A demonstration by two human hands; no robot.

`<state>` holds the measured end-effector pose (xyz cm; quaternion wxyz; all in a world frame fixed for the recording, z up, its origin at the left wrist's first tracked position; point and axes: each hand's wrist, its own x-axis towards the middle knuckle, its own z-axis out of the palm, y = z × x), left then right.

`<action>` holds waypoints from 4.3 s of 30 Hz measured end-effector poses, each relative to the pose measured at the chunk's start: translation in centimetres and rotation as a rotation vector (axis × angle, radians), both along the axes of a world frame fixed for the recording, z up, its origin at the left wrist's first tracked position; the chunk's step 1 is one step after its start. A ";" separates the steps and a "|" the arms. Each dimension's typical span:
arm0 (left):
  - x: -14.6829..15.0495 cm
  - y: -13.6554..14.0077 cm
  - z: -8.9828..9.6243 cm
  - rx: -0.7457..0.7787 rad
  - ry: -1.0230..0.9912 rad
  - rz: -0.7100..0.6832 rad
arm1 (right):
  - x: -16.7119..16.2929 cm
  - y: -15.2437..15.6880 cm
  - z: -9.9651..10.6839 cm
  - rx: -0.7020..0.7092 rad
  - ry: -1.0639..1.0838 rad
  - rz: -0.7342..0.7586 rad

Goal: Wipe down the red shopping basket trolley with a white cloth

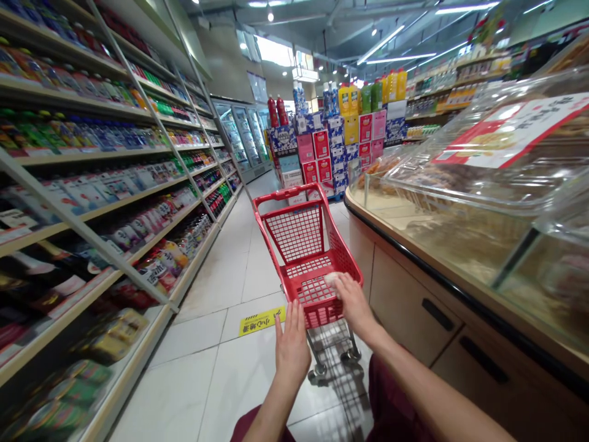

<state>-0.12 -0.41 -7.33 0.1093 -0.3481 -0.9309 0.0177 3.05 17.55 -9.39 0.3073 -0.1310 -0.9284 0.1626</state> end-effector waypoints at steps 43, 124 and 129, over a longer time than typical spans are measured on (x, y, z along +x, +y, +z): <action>0.4 0.7 0.5 -0.005 -0.006 -0.029 | 0.3 0.8 0.4 -0.004 -0.063 -0.071; -0.2 1.1 -0.2 -0.003 0.023 -0.033 | 0.5 -1.4 -0.5 0.023 0.002 0.146; -0.1 1.2 -0.4 0.011 0.030 -0.021 | 1.3 2.1 -0.7 -0.042 0.082 -0.089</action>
